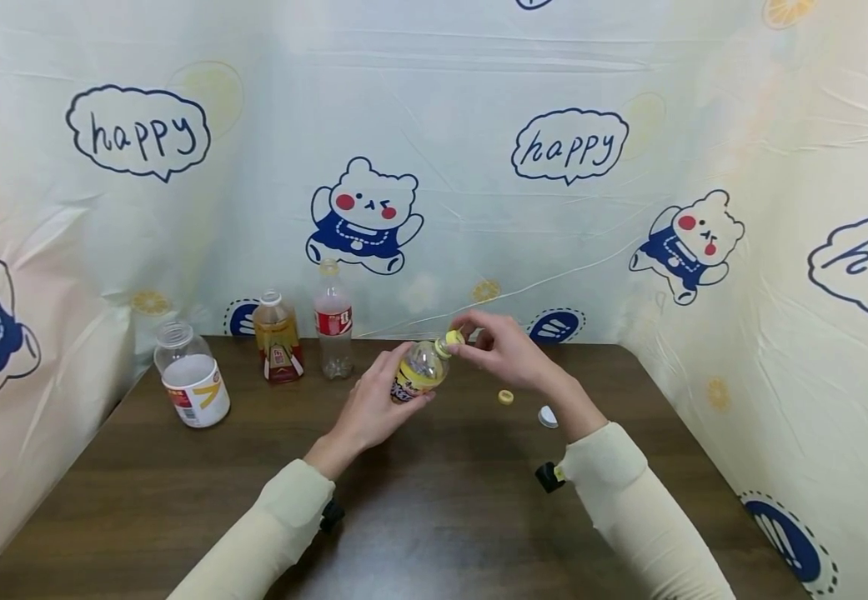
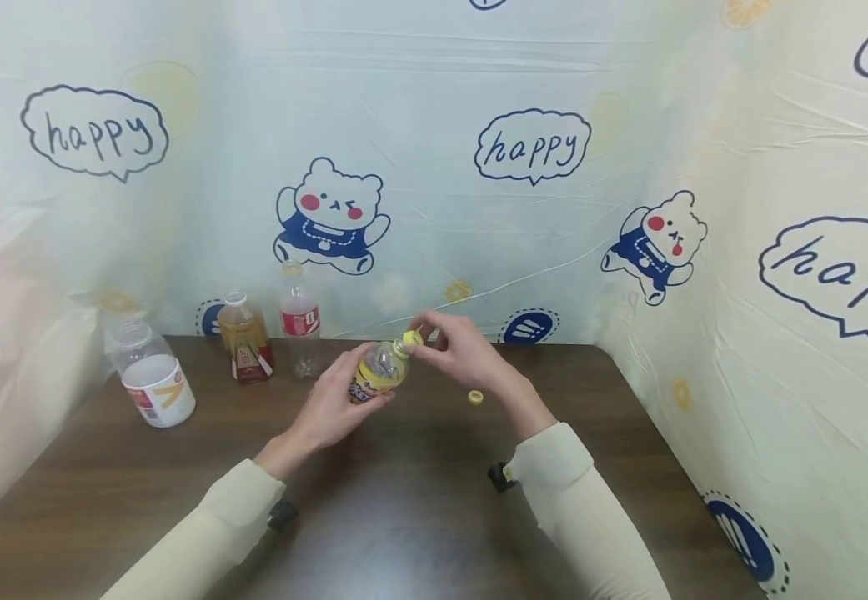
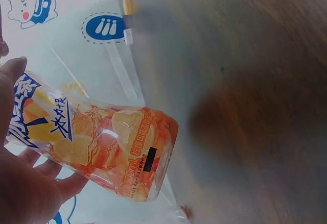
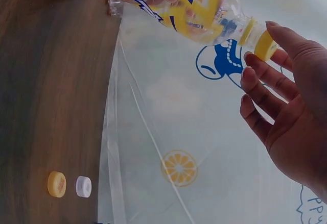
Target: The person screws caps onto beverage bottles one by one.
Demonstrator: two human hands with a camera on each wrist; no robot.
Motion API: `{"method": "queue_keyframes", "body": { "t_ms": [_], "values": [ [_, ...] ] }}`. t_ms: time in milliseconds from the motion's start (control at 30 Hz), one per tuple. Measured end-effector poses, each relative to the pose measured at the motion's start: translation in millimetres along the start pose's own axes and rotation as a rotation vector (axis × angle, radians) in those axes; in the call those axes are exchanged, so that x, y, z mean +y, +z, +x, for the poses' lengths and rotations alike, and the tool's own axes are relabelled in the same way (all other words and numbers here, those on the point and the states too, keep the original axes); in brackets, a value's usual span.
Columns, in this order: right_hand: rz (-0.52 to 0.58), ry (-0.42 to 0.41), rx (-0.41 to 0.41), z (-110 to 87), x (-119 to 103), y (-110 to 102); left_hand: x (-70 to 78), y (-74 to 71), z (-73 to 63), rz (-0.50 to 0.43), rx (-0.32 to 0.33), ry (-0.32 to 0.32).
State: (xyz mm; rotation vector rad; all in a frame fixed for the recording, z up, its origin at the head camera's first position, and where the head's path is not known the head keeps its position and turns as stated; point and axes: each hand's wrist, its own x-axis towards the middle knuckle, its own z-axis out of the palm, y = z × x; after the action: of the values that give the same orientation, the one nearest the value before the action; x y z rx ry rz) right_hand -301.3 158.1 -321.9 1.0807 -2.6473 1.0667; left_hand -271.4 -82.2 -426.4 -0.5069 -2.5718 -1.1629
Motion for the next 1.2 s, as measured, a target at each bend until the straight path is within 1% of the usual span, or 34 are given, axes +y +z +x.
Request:
{"method": "queue_keyframes", "body": {
  "t_ms": [200, 333, 500, 767, 933, 1000, 1200],
  "values": [
    [-0.016, -0.002, -0.029, -0.6, 1, -2, 3.8, 3.2, 0.3, -0.013, -0.009, 0.016],
    [-0.030, -0.007, -0.034, -0.1, 1, -2, 2.9, 4.6, 0.4, -0.030, -0.010, 0.022],
    [-0.028, -0.016, -0.046, 1.0, 2, 0, 0.7, 7.4, 0.3, -0.066, -0.014, 0.000],
    [-0.039, -0.027, -0.050, 3.1, 0, 2, 2.9, 9.1, 1.9, -0.142, 0.024, -0.038],
    [-0.051, -0.027, -0.058, 5.1, -3, 3, 3.4, 8.4, 2.3, -0.160, 0.023, -0.037],
    [-0.055, -0.024, -0.072, 5.0, -5, 2, 3.0, 7.5, 2.1, -0.165, 0.023, -0.031],
    [-0.080, 0.006, -0.162, 3.6, -10, -5, 1.6, 5.3, 0.3, -0.183, 0.019, -0.036]
  ]
}}
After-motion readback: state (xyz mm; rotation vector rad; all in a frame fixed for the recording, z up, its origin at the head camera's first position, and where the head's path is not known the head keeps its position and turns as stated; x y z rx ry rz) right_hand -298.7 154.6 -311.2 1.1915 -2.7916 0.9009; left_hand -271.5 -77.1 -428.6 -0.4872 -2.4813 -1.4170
